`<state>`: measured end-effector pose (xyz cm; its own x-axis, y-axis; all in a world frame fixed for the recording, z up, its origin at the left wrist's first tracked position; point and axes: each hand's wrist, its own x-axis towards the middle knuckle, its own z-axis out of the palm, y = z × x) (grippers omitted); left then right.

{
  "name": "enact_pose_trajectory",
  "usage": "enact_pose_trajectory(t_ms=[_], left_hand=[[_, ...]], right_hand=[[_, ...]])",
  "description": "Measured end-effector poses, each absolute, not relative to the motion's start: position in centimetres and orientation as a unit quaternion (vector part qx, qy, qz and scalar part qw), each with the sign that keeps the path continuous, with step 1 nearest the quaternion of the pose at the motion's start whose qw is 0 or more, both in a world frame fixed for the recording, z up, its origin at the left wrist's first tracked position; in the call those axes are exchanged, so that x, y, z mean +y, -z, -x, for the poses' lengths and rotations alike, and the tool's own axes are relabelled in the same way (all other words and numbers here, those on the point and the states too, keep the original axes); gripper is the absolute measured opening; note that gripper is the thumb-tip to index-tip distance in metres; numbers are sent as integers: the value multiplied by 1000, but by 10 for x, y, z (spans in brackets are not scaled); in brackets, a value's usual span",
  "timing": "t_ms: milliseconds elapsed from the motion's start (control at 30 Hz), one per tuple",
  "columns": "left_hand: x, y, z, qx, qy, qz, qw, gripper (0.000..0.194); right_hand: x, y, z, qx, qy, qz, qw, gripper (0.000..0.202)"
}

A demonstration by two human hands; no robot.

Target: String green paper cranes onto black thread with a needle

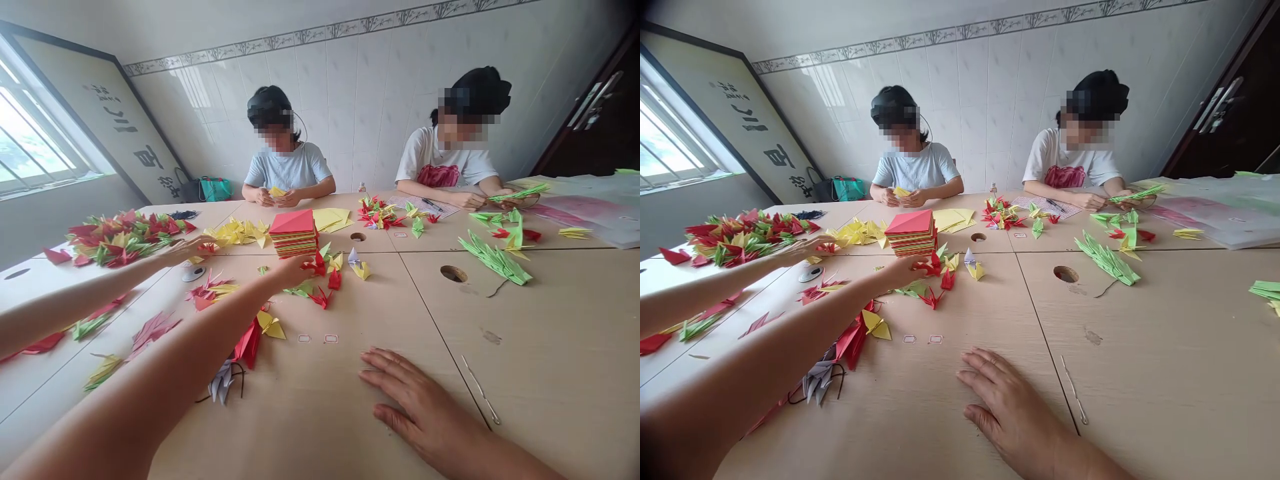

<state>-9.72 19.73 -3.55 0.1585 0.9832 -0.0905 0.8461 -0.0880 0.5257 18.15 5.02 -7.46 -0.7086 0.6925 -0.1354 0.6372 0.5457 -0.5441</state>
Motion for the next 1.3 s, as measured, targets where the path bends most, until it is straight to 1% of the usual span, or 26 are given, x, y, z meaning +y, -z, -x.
enact_pose_trajectory(t_ms=[100, 167, 300, 467, 633, 767, 933, 1033, 1167, 1300], left_hand=[[202, 30, 96, 616, -160, -713, 293, 31], [204, 24, 99, 607, -175, -712, 308, 32], [205, 22, 107, 615, -180, -714, 280, 32], [196, 38, 96, 588, -151, -758, 236, 30], [199, 48, 71, 545, -132, -790, 247, 27], [208, 38, 65, 561, -126, -774, 264, 29], [208, 17, 77, 583, -134, -754, 273, 32], [200, 11, 86, 598, -102, -748, 269, 34], [175, 16, 83, 612, -39, -750, 248, 33], [133, 27, 66, 599, -33, -772, 209, 35]], right_hand=[[50, 75, -182, -875, -292, 383, 45, 50], [50, 77, -183, -876, -291, 382, 49, 49], [50, 79, -183, -877, -291, 378, 54, 49], [50, 78, -182, -877, -290, 380, 48, 49], [50, 77, -181, -875, -291, 384, 37, 50], [50, 77, -181, -874, -297, 384, 33, 49], [51, 77, -181, -871, -304, 385, 43, 49], [50, 77, -182, -870, -307, 384, 46, 48], [50, 82, -183, -874, -300, 379, 57, 48], [52, 86, -183, -878, -290, 376, 60, 49]])
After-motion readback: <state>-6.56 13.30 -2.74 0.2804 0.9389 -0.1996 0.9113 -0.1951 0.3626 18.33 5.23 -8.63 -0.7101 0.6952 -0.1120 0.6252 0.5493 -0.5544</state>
